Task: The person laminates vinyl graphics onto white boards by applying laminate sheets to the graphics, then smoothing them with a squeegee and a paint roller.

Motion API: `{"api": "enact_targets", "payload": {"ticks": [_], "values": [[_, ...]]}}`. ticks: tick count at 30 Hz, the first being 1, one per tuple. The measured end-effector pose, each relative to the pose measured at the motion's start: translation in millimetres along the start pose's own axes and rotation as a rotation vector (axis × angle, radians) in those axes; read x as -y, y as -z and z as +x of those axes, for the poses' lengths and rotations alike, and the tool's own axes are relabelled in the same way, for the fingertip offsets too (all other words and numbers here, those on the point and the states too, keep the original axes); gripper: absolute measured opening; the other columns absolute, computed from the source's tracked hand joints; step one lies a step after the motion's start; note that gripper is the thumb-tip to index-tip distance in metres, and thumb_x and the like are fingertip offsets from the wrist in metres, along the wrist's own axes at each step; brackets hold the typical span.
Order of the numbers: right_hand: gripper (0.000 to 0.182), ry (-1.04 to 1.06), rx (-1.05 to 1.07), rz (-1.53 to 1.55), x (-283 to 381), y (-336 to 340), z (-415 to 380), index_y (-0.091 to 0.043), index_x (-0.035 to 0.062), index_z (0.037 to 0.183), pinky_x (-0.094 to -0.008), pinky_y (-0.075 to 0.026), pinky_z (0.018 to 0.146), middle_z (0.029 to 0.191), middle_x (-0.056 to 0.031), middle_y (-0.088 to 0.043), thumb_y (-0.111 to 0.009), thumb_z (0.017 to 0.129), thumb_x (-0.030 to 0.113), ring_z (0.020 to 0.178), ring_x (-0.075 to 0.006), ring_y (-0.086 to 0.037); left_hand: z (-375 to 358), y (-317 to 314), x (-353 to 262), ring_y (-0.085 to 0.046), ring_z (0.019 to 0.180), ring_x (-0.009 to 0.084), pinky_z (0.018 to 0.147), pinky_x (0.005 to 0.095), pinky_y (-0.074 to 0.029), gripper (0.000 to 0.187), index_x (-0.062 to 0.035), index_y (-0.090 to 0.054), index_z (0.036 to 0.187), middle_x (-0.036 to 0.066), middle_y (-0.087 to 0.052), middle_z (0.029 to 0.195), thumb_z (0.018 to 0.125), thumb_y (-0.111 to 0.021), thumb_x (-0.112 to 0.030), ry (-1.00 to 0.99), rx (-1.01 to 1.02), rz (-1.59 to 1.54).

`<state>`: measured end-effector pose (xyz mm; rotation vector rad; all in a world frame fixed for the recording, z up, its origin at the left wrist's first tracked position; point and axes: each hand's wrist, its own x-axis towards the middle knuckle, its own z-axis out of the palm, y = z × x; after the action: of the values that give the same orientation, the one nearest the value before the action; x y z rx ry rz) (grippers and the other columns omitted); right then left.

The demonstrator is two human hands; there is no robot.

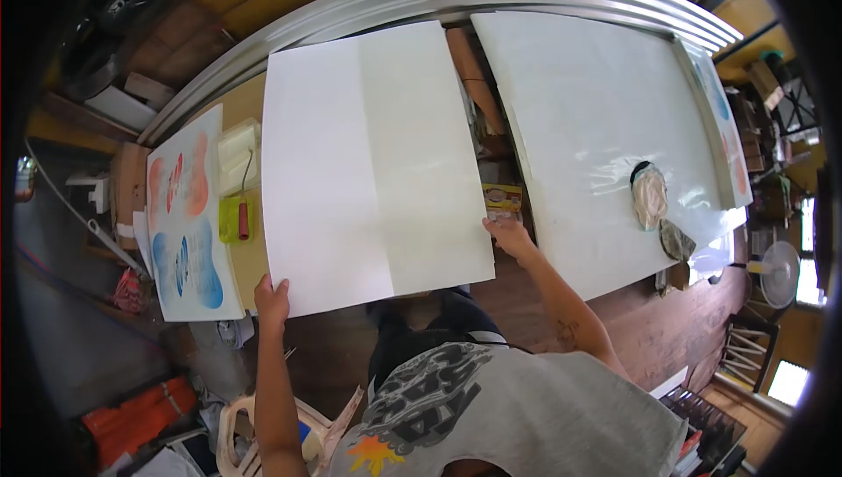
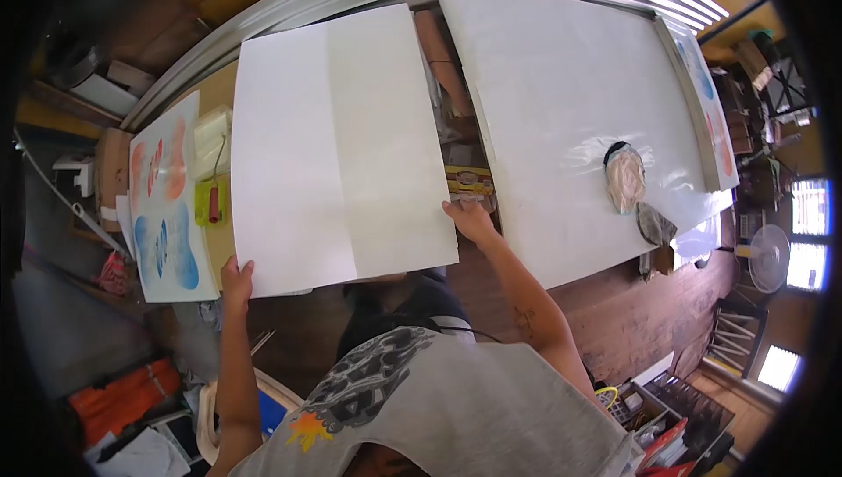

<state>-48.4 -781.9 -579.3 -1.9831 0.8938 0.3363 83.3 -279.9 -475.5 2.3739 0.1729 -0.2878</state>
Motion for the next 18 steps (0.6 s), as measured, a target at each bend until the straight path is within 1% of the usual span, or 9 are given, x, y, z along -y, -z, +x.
{"api": "enact_targets", "payload": {"ticks": [1, 3, 5, 7, 11, 13, 14, 16, 18], "values": [[0.060, -0.064, 0.069, -0.023, 14, 8, -9, -0.065, 0.0021, 0.120, -0.0291, -0.052, 0.073, 0.086, -0.0071, -0.066, -0.064, 0.088, 0.053, 0.071, -0.0139, -0.062, -5, 2, -9, -0.067, 0.094, 0.0257, 0.086, 0.0364, -0.049, 0.024, 0.0055, -0.063, 0.110, 0.017, -0.071, 0.100, 0.088, -0.063, -0.004, 0.013, 0.016, 0.012], [0.061, -0.273, 0.316, 0.202, 31, 11, -29, -0.064, 0.0040, 0.126, -0.0338, -0.053, 0.082, 0.096, -0.0120, -0.070, -0.063, 0.088, 0.051, 0.082, -0.0225, -0.067, -13, 6, -22, -0.067, 0.093, 0.0252, 0.086, 0.0364, -0.050, 0.025, 0.0057, -0.063, 0.110, 0.016, -0.071, 0.099, 0.088, -0.062, -0.004, 0.031, 0.006, 0.034], [0.061, -0.254, 0.318, 0.211, 22, 3, -34, -0.062, 0.0023, 0.128, -0.0364, -0.052, 0.083, 0.096, -0.0132, -0.070, -0.065, 0.087, 0.049, 0.086, -0.0251, -0.067, -18, 4, -34, -0.067, 0.093, 0.0238, 0.084, 0.0358, -0.050, 0.025, 0.0058, -0.063, 0.109, 0.017, -0.071, 0.098, 0.086, -0.063, -0.004, 0.043, 0.030, -0.057], [0.060, -0.204, 0.197, 0.268, 2, -11, -32, -0.064, 0.0023, 0.125, -0.0357, -0.051, 0.080, 0.092, -0.0119, -0.070, -0.067, 0.086, 0.047, 0.084, -0.0235, -0.067, -22, 6, -54, -0.067, 0.090, 0.0229, 0.082, 0.0363, -0.050, 0.022, 0.0058, -0.064, 0.105, 0.017, -0.071, 0.095, 0.085, -0.063, -0.004, 0.053, 0.013, -0.047], [0.063, -0.172, 0.123, 0.224, -14, -22, -39, -0.063, 0.0021, 0.127, -0.0360, -0.051, 0.082, 0.093, -0.0125, -0.070, -0.068, 0.084, 0.048, 0.088, -0.0237, -0.068, -43, 17, -104, -0.066, 0.084, 0.0251, 0.076, 0.0374, -0.050, 0.017, 0.0058, -0.062, 0.100, 0.018, -0.069, 0.091, 0.086, -0.062, -0.004, -0.021, -0.006, 0.068], [0.070, -0.144, 0.163, 0.251, -9, -14, -45, -0.060, 0.0003, 0.131, -0.0355, -0.050, 0.087, 0.100, -0.0156, -0.071, -0.069, 0.082, 0.051, 0.096, -0.0262, -0.068, -57, 23, -129, -0.066, 0.082, 0.0266, 0.075, 0.0377, -0.049, 0.017, 0.0058, -0.062, 0.100, 0.018, -0.069, 0.090, 0.086, -0.062, -0.004, -0.066, -0.037, 0.077], [0.070, -0.133, 0.160, 0.254, -8, -14, -45, -0.060, 0.0003, 0.131, -0.0355, -0.050, 0.087, 0.100, -0.0156, -0.071, -0.069, 0.082, 0.051, 0.096, -0.0262, -0.068, -64, 25, -142, -0.066, 0.080, 0.0284, 0.074, 0.0375, -0.049, 0.016, 0.0061, -0.061, 0.099, 0.020, -0.068, 0.089, 0.086, -0.062, -0.003, -0.126, -0.066, 0.107], [0.057, -0.159, 0.063, 0.257, -19, -24, -42, -0.063, -0.0012, 0.126, -0.0302, -0.048, 0.089, 0.111, -0.0141, -0.071, -0.069, 0.087, 0.040, 0.100, -0.0185, -0.065, -75, 32, -159, -0.065, 0.079, 0.0302, 0.073, 0.0373, -0.049, 0.015, 0.0063, -0.060, 0.099, 0.021, -0.067, 0.088, 0.087, -0.062, -0.002, -0.193, -0.098, 0.135], [0.060, -0.143, 0.060, 0.239, -26, -27, -41, -0.061, -0.0034, 0.128, -0.0304, -0.047, 0.092, 0.115, -0.0160, -0.070, -0.069, 0.087, 0.040, 0.104, -0.0198, -0.065, -83, 38, -171, -0.065, 0.077, 0.0321, 0.072, 0.0377, -0.049, 0.014, 0.0064, -0.059, 0.098, 0.022, -0.066, 0.086, 0.086, -0.061, -0.001, -0.295, -0.094, 0.140]]}}
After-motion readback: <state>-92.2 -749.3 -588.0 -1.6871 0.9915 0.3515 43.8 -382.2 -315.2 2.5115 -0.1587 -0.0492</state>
